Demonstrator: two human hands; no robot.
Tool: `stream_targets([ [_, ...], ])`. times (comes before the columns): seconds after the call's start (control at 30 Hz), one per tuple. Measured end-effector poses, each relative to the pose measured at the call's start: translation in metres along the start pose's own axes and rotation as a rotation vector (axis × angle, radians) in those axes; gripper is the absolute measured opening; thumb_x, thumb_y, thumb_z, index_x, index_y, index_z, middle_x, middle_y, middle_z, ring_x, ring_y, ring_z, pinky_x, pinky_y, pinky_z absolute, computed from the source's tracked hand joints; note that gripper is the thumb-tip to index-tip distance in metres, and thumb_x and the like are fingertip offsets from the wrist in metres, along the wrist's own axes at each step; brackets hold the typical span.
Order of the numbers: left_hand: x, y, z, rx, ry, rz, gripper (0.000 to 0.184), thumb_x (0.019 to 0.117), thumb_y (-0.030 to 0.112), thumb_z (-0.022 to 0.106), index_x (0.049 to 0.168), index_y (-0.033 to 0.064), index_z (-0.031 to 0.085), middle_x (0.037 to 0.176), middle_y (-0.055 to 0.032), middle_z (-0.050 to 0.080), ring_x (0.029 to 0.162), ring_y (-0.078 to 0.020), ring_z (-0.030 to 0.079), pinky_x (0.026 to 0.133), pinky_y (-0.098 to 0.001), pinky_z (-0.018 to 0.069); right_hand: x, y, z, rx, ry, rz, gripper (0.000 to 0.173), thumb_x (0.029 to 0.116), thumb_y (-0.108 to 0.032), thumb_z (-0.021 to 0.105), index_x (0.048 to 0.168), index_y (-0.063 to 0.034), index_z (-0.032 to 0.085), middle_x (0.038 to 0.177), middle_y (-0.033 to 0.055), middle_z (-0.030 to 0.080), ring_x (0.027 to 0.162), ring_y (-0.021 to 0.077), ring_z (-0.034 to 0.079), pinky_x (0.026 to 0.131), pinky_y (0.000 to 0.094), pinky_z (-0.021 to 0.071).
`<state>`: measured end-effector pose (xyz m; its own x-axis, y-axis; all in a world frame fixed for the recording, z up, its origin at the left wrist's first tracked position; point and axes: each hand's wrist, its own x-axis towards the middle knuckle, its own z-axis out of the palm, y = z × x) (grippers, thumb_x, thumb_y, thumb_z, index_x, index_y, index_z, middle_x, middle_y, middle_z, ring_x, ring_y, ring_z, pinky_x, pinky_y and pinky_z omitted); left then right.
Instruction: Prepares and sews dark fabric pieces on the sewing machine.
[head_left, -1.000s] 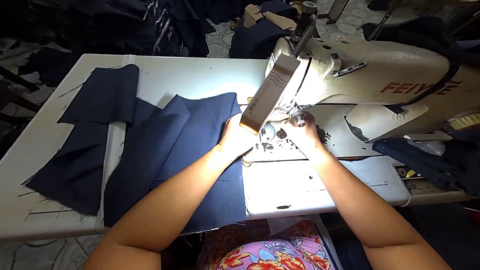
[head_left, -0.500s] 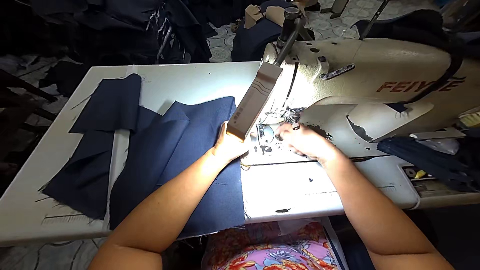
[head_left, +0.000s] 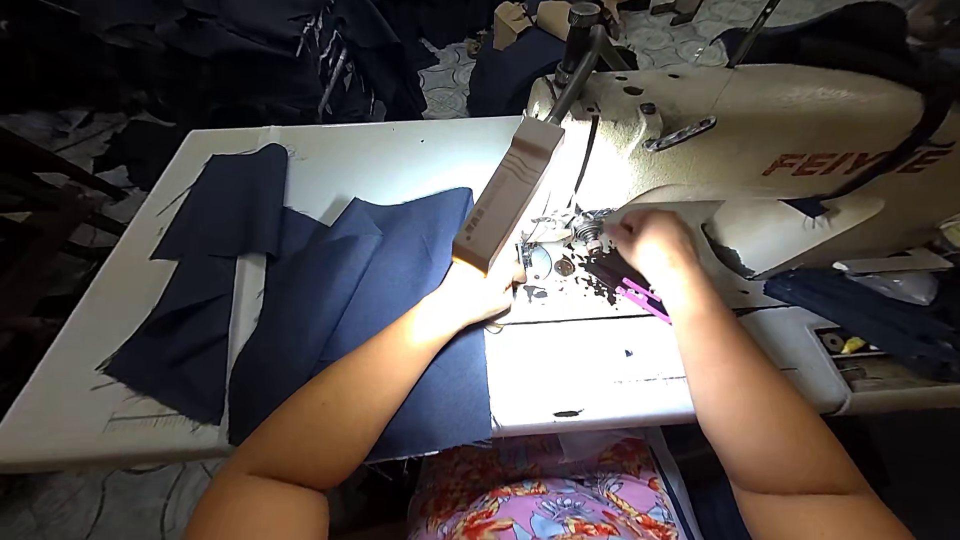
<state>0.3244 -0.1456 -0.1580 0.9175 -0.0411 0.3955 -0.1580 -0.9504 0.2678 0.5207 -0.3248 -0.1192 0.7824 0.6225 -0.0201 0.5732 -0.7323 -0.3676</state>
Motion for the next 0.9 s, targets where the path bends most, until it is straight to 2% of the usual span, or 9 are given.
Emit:
stream_targets([
  [0.1,0.002,-0.01,-0.009,-0.177,0.128,-0.096,0.024,0.0859,0.002,0.054,0.085,0.0029,0.078,0.085,-0.0136,0.075,0.086,-0.028,0.073,0.078,-0.0501,0.057,0.005,0.006,0.0,-0.009,0.094,0.038,0.044,0.1059,-0.033,0.055,0.105,0.0084,0.069,0.106,0.036,0.067,0.107,0.0566,0.063,0.086,0.075,0.0452],
  [0.2,0.007,-0.011,-0.036,-0.309,0.183,-0.22,0.02,0.0892,0.005,0.055,0.089,0.0003,0.075,0.087,-0.01,0.075,0.08,-0.0129,0.072,0.079,-0.0317,0.0586,-0.002,0.008,0.004,0.043,0.197,-0.088,0.028,0.1019,-0.018,0.061,0.113,0.0071,0.068,0.11,0.0337,0.067,0.109,0.0542,0.063,0.092,0.071,0.046],
  [0.33,-0.006,-0.003,-0.076,-0.203,0.124,-0.179,0.02,0.0886,0.0,0.053,0.086,-0.0042,0.073,0.084,-0.015,0.073,0.079,-0.0198,0.072,0.079,-0.0363,0.0576,-0.056,0.013,0.006,0.094,0.18,-0.464,0.021,0.099,-0.011,0.063,0.108,0.0051,0.073,0.108,0.0277,0.069,0.106,0.0464,0.066,0.094,0.0655,0.0496],
  [0.4,-0.02,-0.007,-0.083,-0.106,0.061,-0.141,0.023,0.0857,-0.004,0.052,0.084,-0.0035,0.075,0.084,-0.0168,0.074,0.084,-0.0265,0.072,0.08,-0.0436,0.0561,-0.081,0.022,0.019,0.013,0.15,-0.492,0.024,0.0976,-0.014,0.065,0.114,0.0011,0.075,0.117,0.0243,0.07,0.116,0.0437,0.064,0.103,0.0672,0.0429],
  [0.5,-0.034,-0.015,-0.081,0.018,-0.195,-0.245,0.026,0.0968,0.007,0.055,0.109,0.0002,0.077,0.115,-0.0213,0.072,0.115,-0.037,0.067,0.099,-0.0576,0.0492,-0.1,0.031,0.028,-0.048,0.17,-0.345,0.039,0.0978,-0.018,0.068,0.132,0.0006,0.067,0.144,0.028,0.055,0.143,0.0486,0.042,0.116,0.075,0.0216],
  [0.6,-0.03,-0.015,-0.07,0.062,-0.495,-0.527,0.053,0.1051,0.045,0.054,0.153,0.0235,0.05,0.165,-0.0133,0.035,0.153,-0.0442,0.024,0.111,-0.0784,0.0206,-0.128,0.013,0.047,0.058,0.242,-0.561,0.036,0.0971,-0.016,0.062,0.127,0.0022,0.069,0.14,0.027,0.059,0.14,0.0466,0.047,0.116,0.0692,0.0297],
  [0.7,-0.022,-0.013,-0.051,0.09,-0.485,-0.631,0.059,0.1062,0.053,0.045,0.161,0.0342,0.035,0.171,-0.0109,0.022,0.156,-0.0466,0.014,0.11,-0.0819,0.0159,-0.163,-0.019,0.077,0.155,0.136,-0.883,0.041,0.1051,-0.04,0.048,0.128,-0.017,0.073,0.135,0.0098,0.068,0.126,0.0305,0.064,0.102,0.0561,0.0487],
  [0.77,-0.011,-0.011,-0.04,0.102,-0.456,-0.635,0.056,0.1083,0.051,0.04,0.161,0.0341,0.034,0.17,-0.0124,0.023,0.156,-0.0475,0.014,0.11,-0.0826,0.0141,-0.171,-0.027,0.084,0.178,0.069,-0.927,0.045,0.1071,-0.044,0.044,0.13,-0.0176,0.071,0.139,0.0092,0.066,0.132,0.0312,0.06,0.107,0.0592,0.0448],
  [0.9,0.017,-0.002,-0.02,0.076,-0.415,-0.537,0.049,0.1122,0.039,0.033,0.159,0.0266,0.04,0.17,-0.01,0.026,0.157,-0.044,0.012,0.11,-0.0834,0.0085,-0.166,-0.014,0.077,0.155,0.133,-0.829,0.039,0.1043,-0.038,0.05,0.116,-0.0123,0.077,0.126,0.0125,0.072,0.12,0.0336,0.066,0.105,0.0613,0.045],
])
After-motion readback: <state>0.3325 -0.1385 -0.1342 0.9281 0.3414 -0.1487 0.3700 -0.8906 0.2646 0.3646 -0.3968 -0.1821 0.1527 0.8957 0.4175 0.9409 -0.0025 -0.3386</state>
